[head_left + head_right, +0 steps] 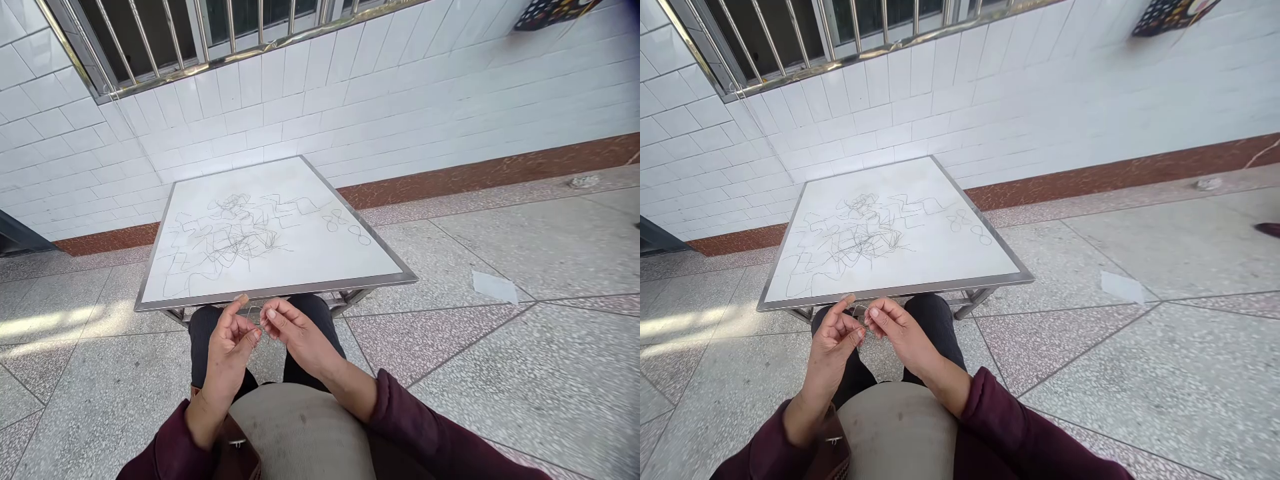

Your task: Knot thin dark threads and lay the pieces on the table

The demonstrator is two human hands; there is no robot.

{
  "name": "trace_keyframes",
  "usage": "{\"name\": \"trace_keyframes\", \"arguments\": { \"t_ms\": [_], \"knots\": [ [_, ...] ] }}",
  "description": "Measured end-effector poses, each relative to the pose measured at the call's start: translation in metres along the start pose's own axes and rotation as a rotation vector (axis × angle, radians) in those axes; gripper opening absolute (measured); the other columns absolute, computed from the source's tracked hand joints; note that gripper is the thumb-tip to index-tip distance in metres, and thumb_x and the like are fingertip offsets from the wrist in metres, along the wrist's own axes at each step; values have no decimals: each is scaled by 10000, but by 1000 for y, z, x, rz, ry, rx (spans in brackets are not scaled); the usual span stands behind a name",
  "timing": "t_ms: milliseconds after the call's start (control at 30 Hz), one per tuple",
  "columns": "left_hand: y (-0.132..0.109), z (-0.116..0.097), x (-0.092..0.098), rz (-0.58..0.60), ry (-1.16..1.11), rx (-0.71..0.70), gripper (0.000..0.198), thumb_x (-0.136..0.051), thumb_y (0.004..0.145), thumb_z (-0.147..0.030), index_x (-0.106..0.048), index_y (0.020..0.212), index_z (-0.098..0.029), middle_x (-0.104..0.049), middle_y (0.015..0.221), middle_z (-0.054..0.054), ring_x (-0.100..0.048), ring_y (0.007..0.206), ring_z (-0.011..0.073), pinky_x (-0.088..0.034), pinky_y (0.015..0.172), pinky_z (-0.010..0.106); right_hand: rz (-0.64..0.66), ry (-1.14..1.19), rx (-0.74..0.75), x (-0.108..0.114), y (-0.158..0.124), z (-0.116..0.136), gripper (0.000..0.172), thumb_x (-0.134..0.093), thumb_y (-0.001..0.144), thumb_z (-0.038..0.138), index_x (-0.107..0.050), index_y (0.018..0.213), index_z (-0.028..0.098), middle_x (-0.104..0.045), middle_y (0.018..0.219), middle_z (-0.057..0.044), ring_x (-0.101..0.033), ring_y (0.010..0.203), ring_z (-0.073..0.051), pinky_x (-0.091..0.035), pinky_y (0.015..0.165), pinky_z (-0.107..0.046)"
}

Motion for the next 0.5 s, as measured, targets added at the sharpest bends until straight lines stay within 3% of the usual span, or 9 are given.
{"name": "trace_keyframes", "arguments": {
  "t_ms": [167, 267, 500],
  "knots": [
    [0, 6, -1, 24, -38, 32, 567, -719, 802, -287, -521, 1330, -226, -596, 705, -39, -551, 651, 120, -457, 671, 257, 97, 224, -209, -6, -2, -16, 245, -746, 809, 426, -651, 825, 201, -600, 854, -6, -510, 705, -109, -402, 642, -239],
    [-1, 5, -3, 62, 21, 32, 608, -730, 790, -262, -503, 1353, -231, -598, 719, -34, -549, 677, 128, -449, 691, 263, 161, 271, -315, -9, -5, -24, 275, -731, 819, 455, -689, 837, 185, -598, 782, -7, -518, 684, -103, -383, 602, -215],
    [-7, 7, -6, 127, 272, -11, 582, -639, 836, -207, -493, 1395, -276, -602, 732, -21, -535, 672, 150, -443, 685, 287, 207, 192, -367, -5, -6, -33, 259, -730, 818, 447, -733, 841, 190, -512, 604, 30, -416, 552, -93, -339, 547, -217]
  ]
}}
Point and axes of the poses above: each hand's wrist, its own y-axis towards the middle knuckle, its own x-axis out of the back of the hand, z = x × y, the point moved 10 cm from there along y, towards the middle knuckle
